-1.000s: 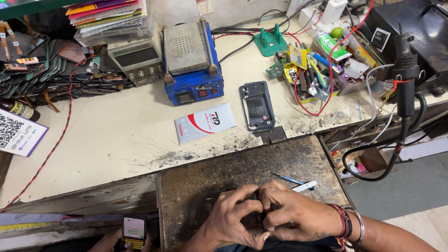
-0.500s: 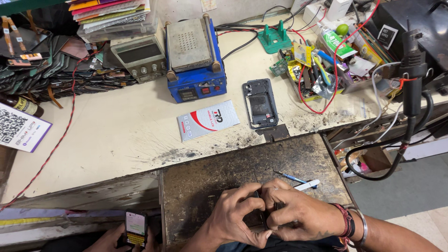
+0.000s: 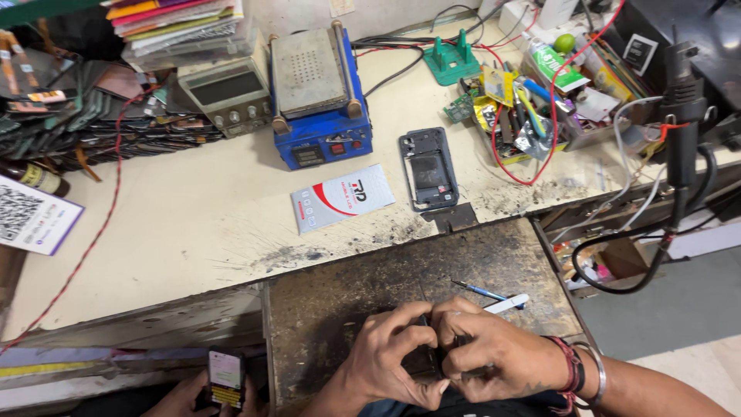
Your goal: The person holds a phone frame and peels the shattered screen glass and old adhesive off the frame by hand, working around the edges and pulling away broken glass pieces onto the bench. A replacement display package and a disassembled phone lie on the workbench nearby.
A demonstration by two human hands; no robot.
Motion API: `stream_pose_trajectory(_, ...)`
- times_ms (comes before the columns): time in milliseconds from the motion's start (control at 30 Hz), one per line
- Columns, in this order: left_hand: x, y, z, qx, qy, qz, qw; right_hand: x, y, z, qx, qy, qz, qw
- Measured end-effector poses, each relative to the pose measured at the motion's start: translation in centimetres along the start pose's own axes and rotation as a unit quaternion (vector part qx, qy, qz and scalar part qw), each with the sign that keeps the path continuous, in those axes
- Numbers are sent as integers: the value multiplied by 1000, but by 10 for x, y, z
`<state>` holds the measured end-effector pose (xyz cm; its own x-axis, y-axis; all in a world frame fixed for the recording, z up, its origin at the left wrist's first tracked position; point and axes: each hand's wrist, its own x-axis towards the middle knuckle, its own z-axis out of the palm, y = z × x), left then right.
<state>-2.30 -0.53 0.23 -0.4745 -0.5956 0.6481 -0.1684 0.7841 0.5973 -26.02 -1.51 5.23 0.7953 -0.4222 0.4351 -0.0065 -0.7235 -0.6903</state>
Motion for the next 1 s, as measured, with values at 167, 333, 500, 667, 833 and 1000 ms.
stream_pose_trajectory(167, -3, -2, 0, -7, -3, -9, 1000, -3, 2, 3, 3, -1, 17, 1000)
stream_pose_trajectory(333, -5, -3, 1, 0, 2, -6, 1000, -4, 2, 5, 3, 8, 23, 1000)
stream_pose_trajectory(500, -7, -4, 2, 6, 1, -10, 1000, -5, 2, 7, -5, 13, 24, 1000)
stream_pose_trajectory(667, -9, -4, 4, 6, 6, -9, 1000, -5, 0, 8, 2, 10, 41, 999)
stream_pose_trajectory(833, -10, -4, 3, 12, 8, -9, 1000, -4, -1, 11, -9, 25, 28, 999)
stream_pose_trajectory(1000, -10, -3, 3, 8, 13, -6, 1000, -3, -2, 10, -8, 27, 31, 999)
